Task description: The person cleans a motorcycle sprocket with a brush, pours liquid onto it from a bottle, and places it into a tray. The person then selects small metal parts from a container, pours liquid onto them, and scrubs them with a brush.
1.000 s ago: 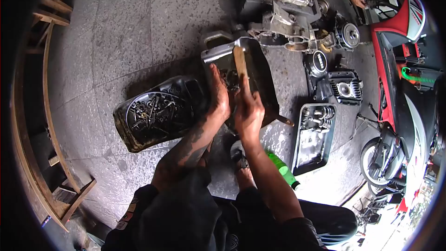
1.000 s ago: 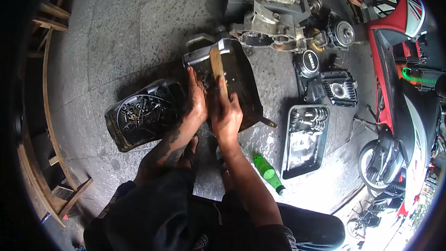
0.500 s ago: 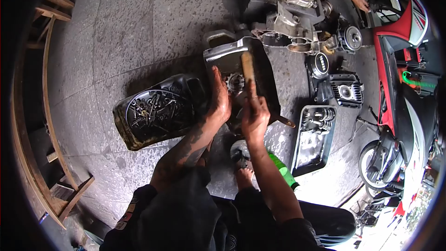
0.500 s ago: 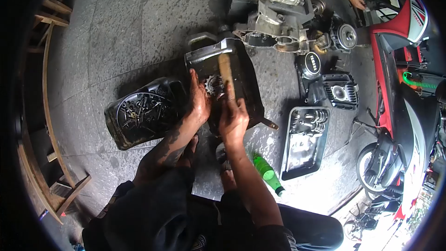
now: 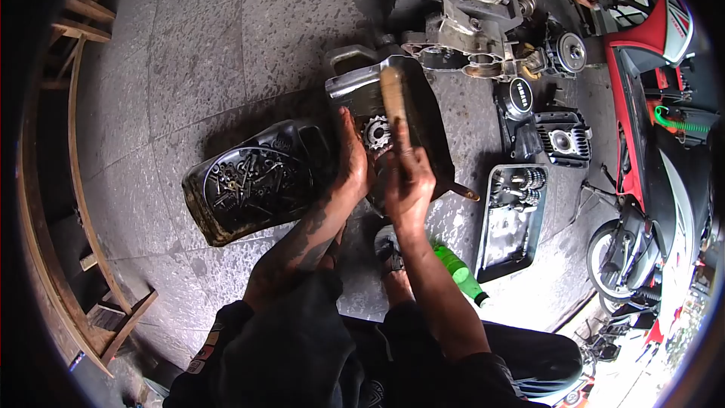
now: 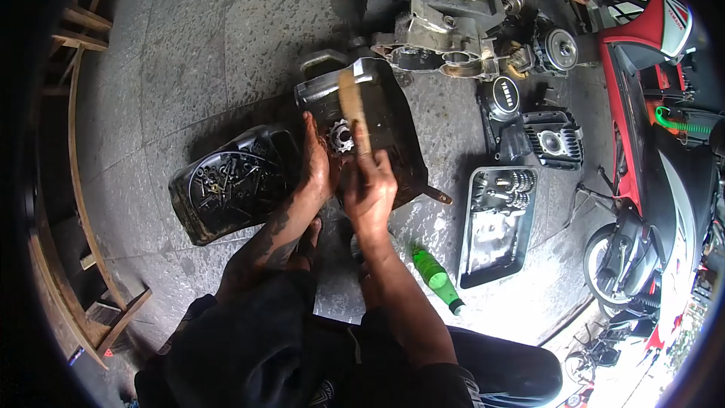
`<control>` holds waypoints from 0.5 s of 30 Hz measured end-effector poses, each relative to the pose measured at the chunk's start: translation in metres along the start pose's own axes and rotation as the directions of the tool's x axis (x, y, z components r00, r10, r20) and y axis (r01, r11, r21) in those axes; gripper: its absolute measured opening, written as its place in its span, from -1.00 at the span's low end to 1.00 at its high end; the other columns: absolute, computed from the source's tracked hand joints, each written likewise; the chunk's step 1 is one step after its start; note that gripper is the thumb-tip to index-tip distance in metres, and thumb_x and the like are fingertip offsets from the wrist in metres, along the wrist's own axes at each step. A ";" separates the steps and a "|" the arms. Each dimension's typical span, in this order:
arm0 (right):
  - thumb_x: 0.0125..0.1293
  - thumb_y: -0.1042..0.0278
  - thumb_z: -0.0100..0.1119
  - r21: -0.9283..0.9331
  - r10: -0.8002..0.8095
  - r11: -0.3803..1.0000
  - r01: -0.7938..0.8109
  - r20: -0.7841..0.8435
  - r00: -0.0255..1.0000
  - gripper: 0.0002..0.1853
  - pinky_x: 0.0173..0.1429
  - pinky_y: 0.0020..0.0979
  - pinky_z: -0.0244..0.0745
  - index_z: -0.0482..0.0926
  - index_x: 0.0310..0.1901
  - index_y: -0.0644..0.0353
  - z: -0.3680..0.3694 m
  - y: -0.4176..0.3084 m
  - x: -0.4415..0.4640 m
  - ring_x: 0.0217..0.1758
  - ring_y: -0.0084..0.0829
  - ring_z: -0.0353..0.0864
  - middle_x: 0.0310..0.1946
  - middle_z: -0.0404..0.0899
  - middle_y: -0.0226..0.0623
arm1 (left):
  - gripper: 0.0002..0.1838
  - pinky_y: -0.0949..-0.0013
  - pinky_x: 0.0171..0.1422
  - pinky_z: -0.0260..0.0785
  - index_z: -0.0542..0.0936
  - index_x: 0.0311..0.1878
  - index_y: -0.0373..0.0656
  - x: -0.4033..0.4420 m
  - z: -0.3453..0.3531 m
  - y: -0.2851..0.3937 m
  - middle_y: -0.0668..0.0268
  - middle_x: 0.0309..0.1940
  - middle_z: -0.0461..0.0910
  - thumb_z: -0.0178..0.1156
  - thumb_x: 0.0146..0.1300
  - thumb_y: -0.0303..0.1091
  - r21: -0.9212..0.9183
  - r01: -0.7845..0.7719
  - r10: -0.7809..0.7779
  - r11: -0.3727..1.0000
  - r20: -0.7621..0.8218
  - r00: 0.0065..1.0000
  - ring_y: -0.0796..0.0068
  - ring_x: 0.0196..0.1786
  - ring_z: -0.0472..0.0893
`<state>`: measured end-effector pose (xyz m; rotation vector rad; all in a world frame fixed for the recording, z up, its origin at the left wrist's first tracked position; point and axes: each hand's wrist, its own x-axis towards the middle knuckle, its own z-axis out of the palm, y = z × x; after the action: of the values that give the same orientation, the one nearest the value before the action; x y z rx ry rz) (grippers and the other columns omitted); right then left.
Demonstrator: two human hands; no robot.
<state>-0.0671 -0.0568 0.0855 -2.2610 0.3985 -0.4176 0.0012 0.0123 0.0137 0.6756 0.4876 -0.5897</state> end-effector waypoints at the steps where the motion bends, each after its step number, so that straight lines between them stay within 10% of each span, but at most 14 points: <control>1: 0.23 0.58 0.07 -0.051 -0.030 0.998 0.032 0.043 0.999 -0.42 -0.32 -0.26 0.44 0.40 0.32 0.01 0.004 0.002 -0.003 -0.49 -0.22 0.45 -0.48 0.45 -0.11 | -0.24 0.15 0.24 0.35 0.31 0.32 0.02 0.002 0.001 -0.002 0.37 0.12 0.49 -0.25 0.31 0.42 0.002 0.001 -0.001 1.000 0.006 1.000 0.40 0.16 0.49; 15: 0.21 0.61 0.08 -0.109 0.036 0.993 -0.044 -0.076 0.996 -0.39 -0.35 -0.18 0.43 0.41 0.31 -0.10 0.001 0.032 0.014 -0.50 -0.10 0.47 -0.49 0.37 -0.10 | -0.29 0.12 0.25 0.35 0.36 0.26 -0.04 0.009 -0.006 -0.010 0.31 0.10 0.52 -0.28 0.36 0.36 -0.036 -0.059 0.057 0.998 -0.054 0.997 0.33 0.15 0.50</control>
<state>-0.0590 -0.0821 0.0628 -2.3456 0.5155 -0.4700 0.0000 0.0077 0.0002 0.6692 0.5260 -0.5082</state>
